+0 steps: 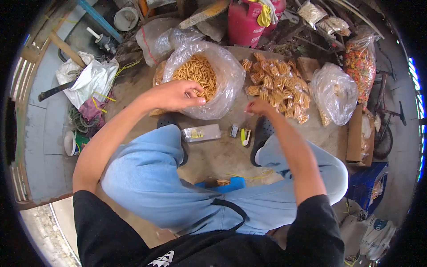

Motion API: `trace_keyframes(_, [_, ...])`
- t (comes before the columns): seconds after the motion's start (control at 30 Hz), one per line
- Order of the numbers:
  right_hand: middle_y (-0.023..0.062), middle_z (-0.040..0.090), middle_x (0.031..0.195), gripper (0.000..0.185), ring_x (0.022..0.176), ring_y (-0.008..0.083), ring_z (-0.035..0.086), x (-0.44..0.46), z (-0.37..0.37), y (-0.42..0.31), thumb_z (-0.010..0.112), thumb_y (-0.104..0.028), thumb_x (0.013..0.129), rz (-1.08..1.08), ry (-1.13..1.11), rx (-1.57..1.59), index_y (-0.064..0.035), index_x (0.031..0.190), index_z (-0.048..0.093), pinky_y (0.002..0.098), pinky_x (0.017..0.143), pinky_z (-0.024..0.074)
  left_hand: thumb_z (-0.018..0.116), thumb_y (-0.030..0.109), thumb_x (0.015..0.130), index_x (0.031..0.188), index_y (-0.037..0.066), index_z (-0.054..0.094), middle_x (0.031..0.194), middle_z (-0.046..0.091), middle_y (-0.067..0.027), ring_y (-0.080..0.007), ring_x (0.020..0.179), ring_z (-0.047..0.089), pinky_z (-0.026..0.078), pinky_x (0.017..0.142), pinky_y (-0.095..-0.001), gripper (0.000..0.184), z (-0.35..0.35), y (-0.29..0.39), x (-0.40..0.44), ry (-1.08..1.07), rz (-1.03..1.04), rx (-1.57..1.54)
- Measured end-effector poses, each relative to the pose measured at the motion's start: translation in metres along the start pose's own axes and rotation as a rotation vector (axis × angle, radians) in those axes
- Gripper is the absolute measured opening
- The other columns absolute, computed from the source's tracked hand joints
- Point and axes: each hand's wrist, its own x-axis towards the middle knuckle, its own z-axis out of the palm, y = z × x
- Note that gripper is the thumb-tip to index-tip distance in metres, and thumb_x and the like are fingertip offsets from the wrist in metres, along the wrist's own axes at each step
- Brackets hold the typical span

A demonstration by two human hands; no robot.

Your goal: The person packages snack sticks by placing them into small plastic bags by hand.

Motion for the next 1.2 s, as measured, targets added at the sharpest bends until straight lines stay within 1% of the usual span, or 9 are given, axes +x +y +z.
trace_keyframes(0.17, [-0.0004, 0.065, 0.072, 0.016, 0.061, 0.0073, 0.055, -0.062, -0.141, -0.133, 0.069, -0.023, 0.083, -0.271, -0.024, -0.160, -0.0074, 0.079, 0.070, 0.0257, 0.055, 0.0431, 0.066, 0.042, 0.087, 0.130, 0.003, 0.050, 0.117, 0.063, -0.0146, -0.0252, 0.110, 0.060, 0.044, 0.096, -0.0362, 0.061, 0.003, 0.006, 0.018, 0.270, 0.152, -0.079])
trace_keyframes(0.33, [-0.0007, 0.063, 0.072, 0.016, 0.061, 0.0069, 0.052, -0.175, -0.145, -0.265, 0.064, -0.020, 0.089, -0.446, 0.003, 0.039, -0.0050, 0.087, 0.069, 0.0263, 0.054, 0.0410, 0.071, 0.041, 0.083, 0.128, 0.002, 0.052, 0.118, 0.062, -0.0107, -0.0224, 0.110, 0.058, 0.042, 0.100, -0.0349, 0.062, -0.001, 0.047, 0.017, 0.599, 0.537, -0.242])
trace_keyframes(0.4, [0.0009, 0.062, 0.070, 0.018, 0.060, 0.0068, 0.051, -0.201, -0.120, -0.268, 0.063, -0.021, 0.090, -0.556, 0.125, -0.024, -0.0038, 0.089, 0.069, 0.0267, 0.053, 0.0406, 0.073, 0.038, 0.082, 0.126, 0.002, 0.053, 0.117, 0.062, -0.0090, -0.0203, 0.109, 0.058, 0.041, 0.100, -0.0339, 0.060, -0.007, 0.065, 0.009, 0.610, 0.649, -0.276])
trace_keyframes(0.47, [0.0025, 0.061, 0.068, 0.020, 0.060, 0.0068, 0.050, -0.217, -0.111, -0.279, 0.063, -0.022, 0.090, -0.667, 0.244, -0.082, -0.0027, 0.090, 0.068, 0.0270, 0.053, 0.0401, 0.077, 0.024, 0.081, 0.119, 0.002, 0.056, 0.108, 0.064, -0.0066, -0.0150, 0.102, 0.060, 0.045, 0.094, -0.0303, 0.048, -0.008, 0.076, 0.005, 0.349, 0.649, -0.612])
trace_keyframes(0.5, [0.0039, 0.059, 0.066, 0.021, 0.060, 0.0075, 0.048, -0.228, -0.110, -0.289, 0.063, -0.023, 0.090, -0.617, 0.305, -0.130, -0.0020, 0.091, 0.068, 0.0276, 0.054, 0.0403, 0.077, 0.012, 0.081, 0.111, 0.004, 0.059, 0.100, 0.065, -0.0030, -0.0095, 0.092, 0.061, 0.049, 0.084, -0.0250, 0.036, -0.009, 0.081, 0.002, 0.324, 0.579, -0.696])
trace_keyframes(0.7, [0.0049, 0.057, 0.065, 0.029, 0.061, 0.0090, 0.045, -0.234, -0.108, -0.309, 0.061, -0.029, 0.093, -0.619, 0.511, 0.014, -0.0007, 0.093, 0.067, 0.0281, 0.057, 0.0411, 0.075, 0.010, 0.082, 0.096, 0.002, 0.063, 0.089, 0.067, -0.0022, -0.0078, 0.080, 0.062, 0.049, 0.072, -0.0219, 0.020, -0.018, 0.086, -0.016, 0.490, 0.572, -0.879])
trace_keyframes(0.8, [0.0041, 0.065, 0.083, 0.030, 0.076, 0.0083, 0.057, -0.234, -0.108, -0.313, 0.057, -0.029, 0.096, -0.860, 0.706, 0.271, -0.0003, 0.098, 0.067, 0.0264, 0.069, 0.0461, 0.075, 0.013, 0.082, 0.090, 0.000, 0.065, 0.082, 0.067, -0.0030, -0.0064, 0.076, 0.060, 0.048, 0.068, -0.0211, 0.018, -0.021, 0.087, -0.028, 0.619, 0.536, -0.825])
trace_keyframes(0.97, [0.0084, 0.066, 0.088, 0.017, 0.086, 0.0249, 0.060, -0.248, -0.108, -0.322, 0.074, -0.012, 0.078, -1.152, 0.825, -0.117, -0.0038, 0.092, 0.068, 0.0338, 0.079, 0.0464, 0.075, 0.013, 0.082, 0.084, 0.000, 0.069, 0.082, 0.068, -0.0030, -0.0063, 0.075, 0.061, 0.049, 0.067, -0.0214, 0.015, -0.022, 0.091, -0.040, 0.757, 0.519, -0.596])
trace_keyframes(1.2, [0.0047, 0.066, 0.087, 0.015, 0.086, 0.0230, 0.059, -0.251, -0.105, -0.325, 0.075, -0.015, 0.077, -1.077, 0.811, -0.356, -0.0080, 0.089, 0.069, 0.0350, 0.084, 0.0422, 0.075, 0.012, 0.082, 0.083, 0.000, 0.070, 0.080, 0.069, -0.0031, -0.0055, 0.074, 0.061, 0.049, 0.066, -0.0212, 0.013, -0.024, 0.097, -0.045, 0.806, 0.493, -0.513])
